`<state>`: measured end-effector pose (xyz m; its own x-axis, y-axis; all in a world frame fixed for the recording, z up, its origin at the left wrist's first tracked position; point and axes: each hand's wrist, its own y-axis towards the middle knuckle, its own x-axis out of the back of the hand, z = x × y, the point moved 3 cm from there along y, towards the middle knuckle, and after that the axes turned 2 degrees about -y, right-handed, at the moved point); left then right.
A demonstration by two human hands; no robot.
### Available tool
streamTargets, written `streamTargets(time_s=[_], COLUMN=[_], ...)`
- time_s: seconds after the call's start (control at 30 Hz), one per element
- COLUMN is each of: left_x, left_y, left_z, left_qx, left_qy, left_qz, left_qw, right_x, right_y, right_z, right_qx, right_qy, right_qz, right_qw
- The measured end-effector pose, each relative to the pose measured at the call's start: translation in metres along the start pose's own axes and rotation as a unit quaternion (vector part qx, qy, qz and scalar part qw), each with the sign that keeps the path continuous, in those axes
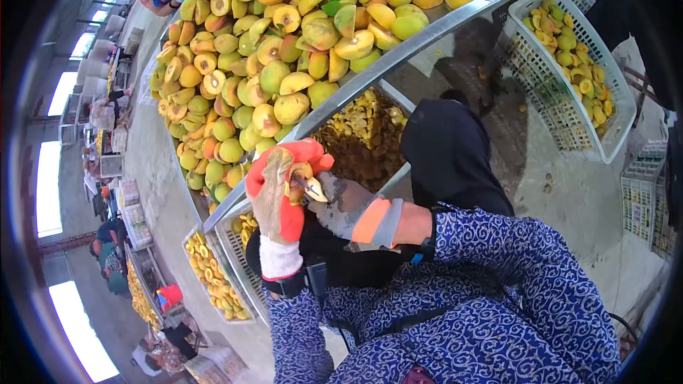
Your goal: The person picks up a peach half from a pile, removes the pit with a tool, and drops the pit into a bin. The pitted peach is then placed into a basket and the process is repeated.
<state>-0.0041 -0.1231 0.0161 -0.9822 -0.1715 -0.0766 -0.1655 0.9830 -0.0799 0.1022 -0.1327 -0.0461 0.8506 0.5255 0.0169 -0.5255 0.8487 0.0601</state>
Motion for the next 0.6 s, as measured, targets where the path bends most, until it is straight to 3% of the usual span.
streamTargets(time_s=[0.1, 0.23, 0.33, 0.43, 0.6], left_x=[0.001, -0.002, -0.009, -0.01, -0.007], left_y=[0.007, 0.013, 0.01, 0.009, 0.009], left_z=[-0.013, -0.006, 0.005, 0.013, 0.012], left_qx=[0.027, 0.028, -0.038, -0.049, -0.035], left_qy=[-0.017, -0.02, -0.084, -0.107, -0.073], left_qz=[0.034, -0.016, -0.038, -0.045, -0.046], left_qw=[0.999, 0.999, 0.995, 0.992, 0.996], right_x=[-0.003, 0.007, 0.005, 0.003, 0.007], right_y=[0.006, 0.009, 0.007, 0.008, 0.01], right_z=[-0.004, 0.012, 0.009, -0.003, 0.0], right_qx=[-0.024, -0.097, -0.058, -0.033, -0.033], right_qy=[0.026, 0.142, 0.178, 0.035, -0.057], right_qz=[0.034, 0.086, 0.021, -0.008, 0.032], right_qw=[0.999, 0.981, 0.982, 0.999, 0.997])
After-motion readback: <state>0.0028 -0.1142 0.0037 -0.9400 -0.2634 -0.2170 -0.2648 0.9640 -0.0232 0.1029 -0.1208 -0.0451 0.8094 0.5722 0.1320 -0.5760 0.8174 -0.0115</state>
